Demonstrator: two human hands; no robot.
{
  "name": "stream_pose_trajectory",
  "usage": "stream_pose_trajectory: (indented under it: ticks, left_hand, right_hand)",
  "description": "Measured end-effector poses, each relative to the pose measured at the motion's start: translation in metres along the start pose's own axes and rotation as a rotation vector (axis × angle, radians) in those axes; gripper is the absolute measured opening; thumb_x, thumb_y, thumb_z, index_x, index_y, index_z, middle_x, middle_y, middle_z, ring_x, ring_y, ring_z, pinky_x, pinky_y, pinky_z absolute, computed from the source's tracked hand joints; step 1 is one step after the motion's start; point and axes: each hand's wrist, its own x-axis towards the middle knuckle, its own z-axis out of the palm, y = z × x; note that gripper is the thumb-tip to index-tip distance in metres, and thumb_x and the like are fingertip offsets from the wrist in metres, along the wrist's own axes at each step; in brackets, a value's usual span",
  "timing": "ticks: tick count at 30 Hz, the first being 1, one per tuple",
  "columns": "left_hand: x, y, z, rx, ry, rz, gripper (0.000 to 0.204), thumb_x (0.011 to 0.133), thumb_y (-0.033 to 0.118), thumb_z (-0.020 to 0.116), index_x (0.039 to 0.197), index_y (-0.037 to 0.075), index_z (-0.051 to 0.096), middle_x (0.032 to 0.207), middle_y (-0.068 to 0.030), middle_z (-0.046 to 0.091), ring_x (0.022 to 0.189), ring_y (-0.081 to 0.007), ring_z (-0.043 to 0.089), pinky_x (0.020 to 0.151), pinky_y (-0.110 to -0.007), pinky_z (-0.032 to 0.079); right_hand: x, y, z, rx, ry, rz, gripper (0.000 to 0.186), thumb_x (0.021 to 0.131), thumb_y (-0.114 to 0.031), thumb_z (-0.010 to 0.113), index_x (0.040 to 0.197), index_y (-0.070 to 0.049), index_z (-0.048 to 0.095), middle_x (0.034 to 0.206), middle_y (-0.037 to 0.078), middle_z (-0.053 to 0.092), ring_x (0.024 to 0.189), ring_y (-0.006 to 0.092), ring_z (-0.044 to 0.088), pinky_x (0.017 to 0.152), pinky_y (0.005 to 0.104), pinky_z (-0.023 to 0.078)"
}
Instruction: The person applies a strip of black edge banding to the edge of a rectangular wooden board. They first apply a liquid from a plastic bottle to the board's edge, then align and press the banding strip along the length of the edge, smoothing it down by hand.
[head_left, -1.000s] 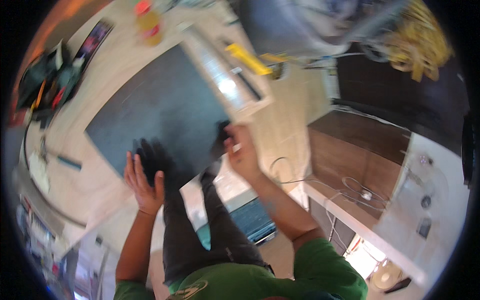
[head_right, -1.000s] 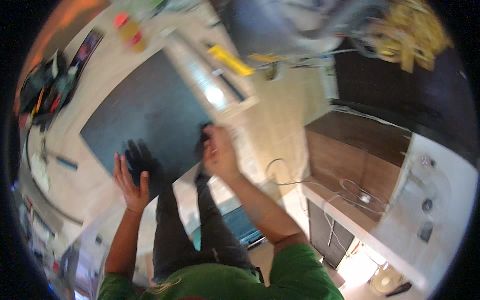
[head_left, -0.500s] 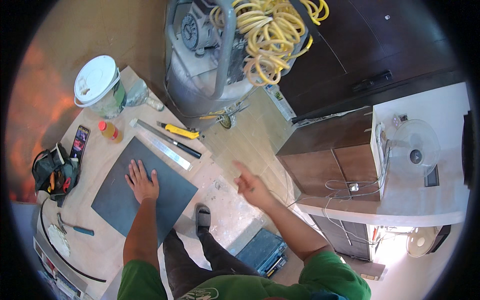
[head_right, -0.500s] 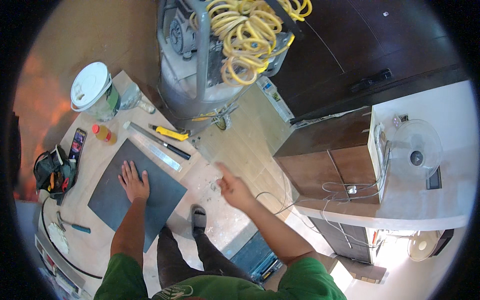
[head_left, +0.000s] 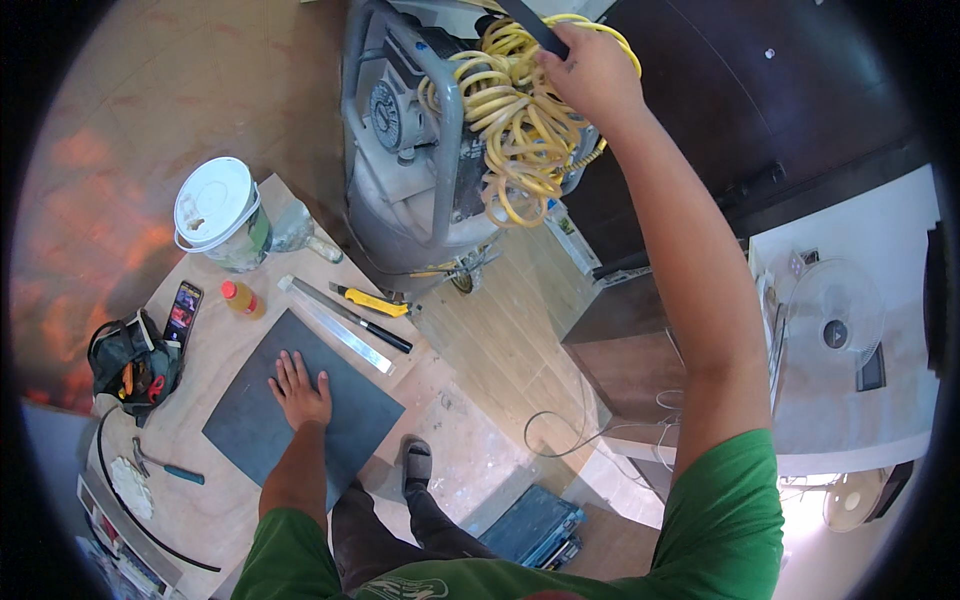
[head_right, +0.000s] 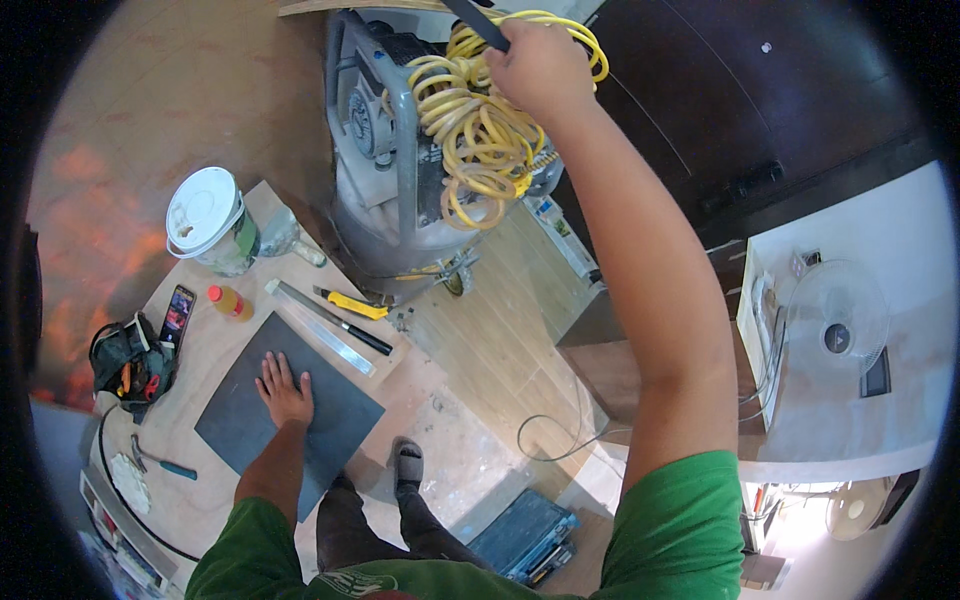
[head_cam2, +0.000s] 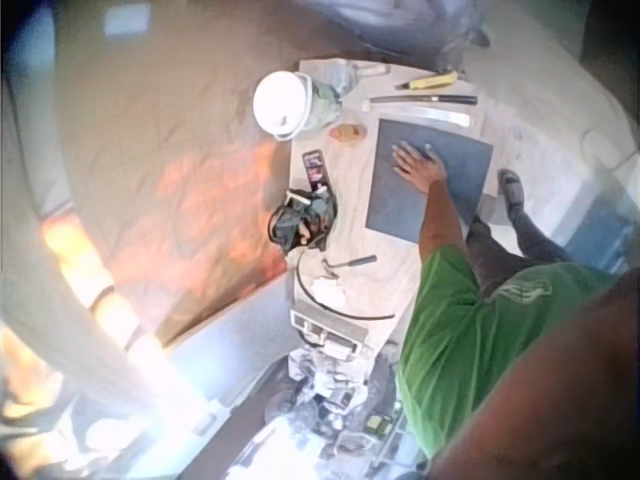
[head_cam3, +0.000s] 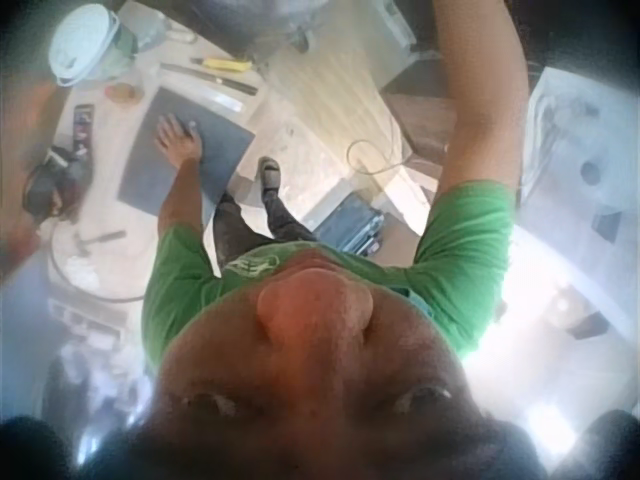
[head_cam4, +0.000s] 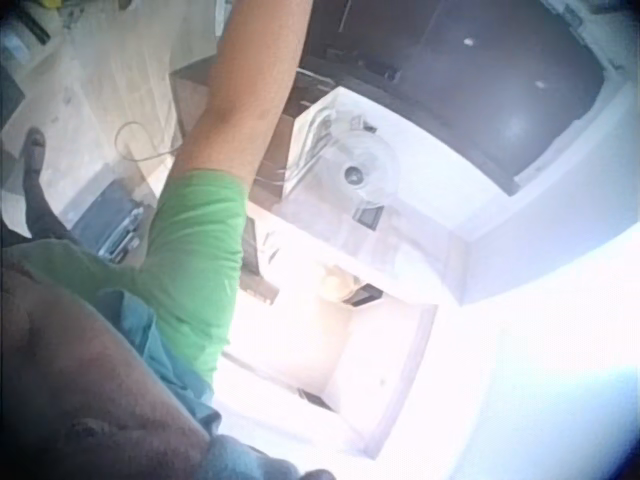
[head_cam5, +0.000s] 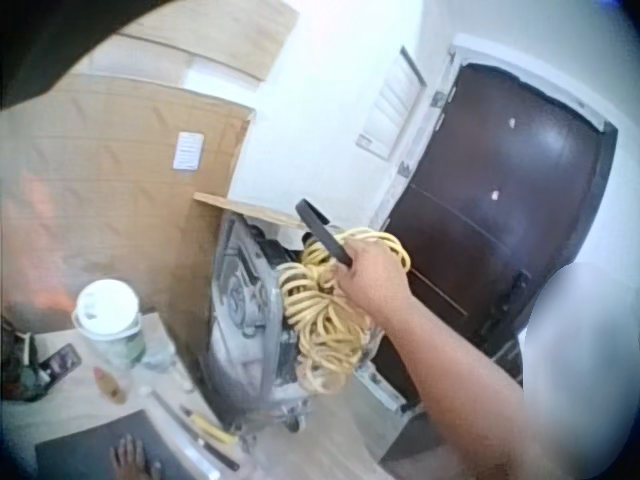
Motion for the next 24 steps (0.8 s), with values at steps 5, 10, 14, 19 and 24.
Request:
stream_pose_trajectory:
  ticks: [5,10,14,19,24]
  left_hand:
    - [-0.001,-0.009,0.007,-0.025,0.057,0.021,0.071,0.102,0.050,0.039,0.159,0.011,0.027,0.168,-0.0100,0.018,0.155,-0.0276,0.015,0.125,-0.052,0.006]
    - [-0.001,0.000,0.003,-0.034,0.006,0.014,0.071,0.102,0.051,0.038,0.160,0.012,0.027,0.169,-0.0084,0.016,0.156,-0.0261,0.013,0.125,-0.052,0.004]
    - [0.002,-0.013,0.001,-0.014,0.033,-0.004,0.070,0.102,0.051,0.038,0.160,0.012,0.027,0.169,-0.0085,0.017,0.156,-0.0262,0.013,0.125,-0.052,0.004]
    - [-0.001,0.000,0.009,-0.010,0.045,0.019,0.071,0.102,0.051,0.039,0.160,0.012,0.026,0.169,-0.0090,0.017,0.156,-0.0266,0.013,0.125,-0.052,0.005]
    - [-0.007,-0.004,0.004,0.015,0.051,0.055,0.077,0.099,0.056,0.044,0.160,0.013,0.026,0.169,-0.0103,0.016,0.156,-0.0282,0.012,0.124,-0.054,0.005]
  right_hand:
    - [0.018,0.024,-0.025,0.003,0.199,0.150,0.038,0.091,-0.034,0.070,0.118,-0.009,0.069,0.099,0.017,0.072,0.092,0.0356,0.070,0.080,0.0431,0.055]
    - [0.009,0.075,-0.086,0.091,0.610,0.078,0.034,0.093,-0.032,0.070,0.117,-0.008,0.069,0.097,0.013,0.074,0.089,0.0264,0.071,0.081,0.0366,0.053]
    - [-0.063,0.060,-0.130,0.384,0.735,0.252,0.027,0.096,-0.021,0.069,0.115,-0.001,0.068,0.095,0.007,0.072,0.085,0.0162,0.066,0.082,0.0304,0.051]
    - [-0.231,0.055,-0.141,0.753,0.672,0.410,0.026,0.101,-0.014,0.063,0.119,0.003,0.056,0.102,0.013,0.069,0.088,0.0178,0.066,0.084,0.0309,0.052]
    - [-0.359,0.036,-0.148,1.014,0.537,0.763,0.025,0.101,-0.015,0.062,0.119,0.001,0.056,0.104,0.013,0.069,0.088,0.0190,0.068,0.083,0.0322,0.053]
